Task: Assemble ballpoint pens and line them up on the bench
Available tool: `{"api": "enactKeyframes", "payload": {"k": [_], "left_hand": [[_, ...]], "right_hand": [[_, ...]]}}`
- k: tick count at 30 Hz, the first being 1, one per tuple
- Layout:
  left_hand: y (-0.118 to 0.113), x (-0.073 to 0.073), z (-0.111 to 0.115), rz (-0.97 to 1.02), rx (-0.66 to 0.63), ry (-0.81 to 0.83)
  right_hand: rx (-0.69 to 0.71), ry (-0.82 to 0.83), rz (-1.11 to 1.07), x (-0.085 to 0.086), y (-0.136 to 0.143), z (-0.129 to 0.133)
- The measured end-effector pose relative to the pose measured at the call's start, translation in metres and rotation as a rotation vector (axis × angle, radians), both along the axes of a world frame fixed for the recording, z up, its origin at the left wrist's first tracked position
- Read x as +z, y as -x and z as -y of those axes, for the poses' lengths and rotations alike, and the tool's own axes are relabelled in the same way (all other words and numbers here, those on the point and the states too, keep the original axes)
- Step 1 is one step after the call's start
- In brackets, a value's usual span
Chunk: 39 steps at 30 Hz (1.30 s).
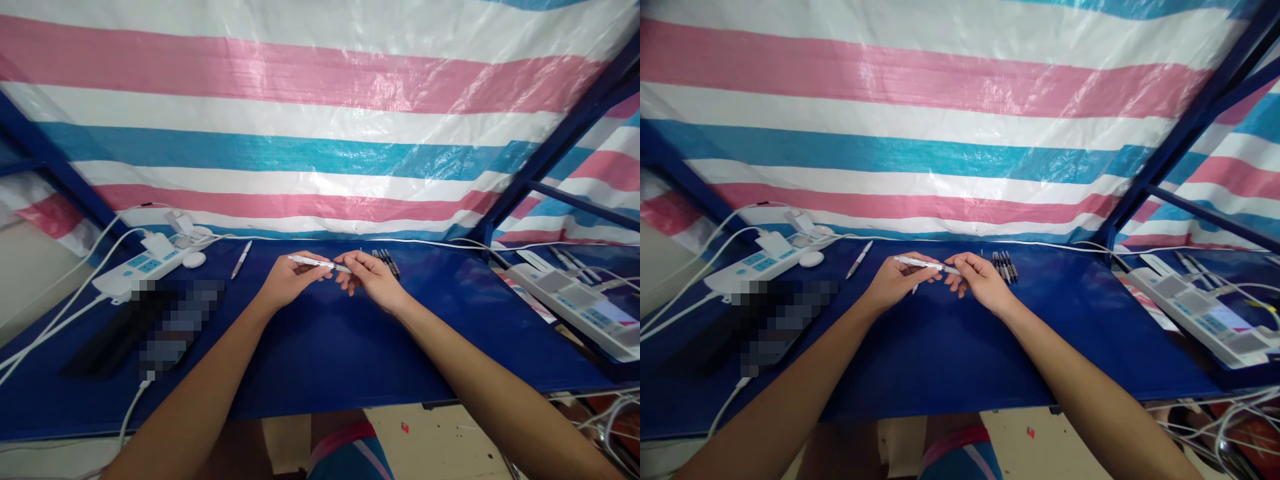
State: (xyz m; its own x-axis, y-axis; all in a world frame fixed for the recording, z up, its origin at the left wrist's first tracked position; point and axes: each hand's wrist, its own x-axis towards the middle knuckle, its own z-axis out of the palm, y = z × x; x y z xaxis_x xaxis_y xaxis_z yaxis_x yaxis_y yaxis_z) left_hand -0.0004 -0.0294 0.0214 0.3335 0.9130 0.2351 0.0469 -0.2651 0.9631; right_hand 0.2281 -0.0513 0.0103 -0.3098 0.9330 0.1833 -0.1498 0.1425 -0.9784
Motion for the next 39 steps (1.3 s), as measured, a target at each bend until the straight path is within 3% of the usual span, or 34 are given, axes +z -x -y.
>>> {"api": "enactKeyframes", "payload": {"k": [6,15,23,33,39], "left_hand": [[0.001,0.0,-0.003,0.041,-0.023,0.009],[0.005,-0.001,-0.009,0.195,0.05,0.042],[0.008,-0.002,-0.012,0.389,0.017,0.175],[0.015,0.004,-0.02,0.6,0.106,0.276],[0.018,-0.003,-0.023,0.484,0.105,0.348]], "right_hand": [[-0.075,-0.071,-0.033,-0.006,0.0,-0.004],[-0.163,-0.102,-0.019,-0.004,-0.006,-0.008],[-0.15,-0.003,-0.103,-0.003,-0.006,-0.008],[-0.126,0.116,-0.145,-0.004,-0.009,-0.009],[-0.112,0.124,-0.141,-0.005,-0.009,-0.009]]}}
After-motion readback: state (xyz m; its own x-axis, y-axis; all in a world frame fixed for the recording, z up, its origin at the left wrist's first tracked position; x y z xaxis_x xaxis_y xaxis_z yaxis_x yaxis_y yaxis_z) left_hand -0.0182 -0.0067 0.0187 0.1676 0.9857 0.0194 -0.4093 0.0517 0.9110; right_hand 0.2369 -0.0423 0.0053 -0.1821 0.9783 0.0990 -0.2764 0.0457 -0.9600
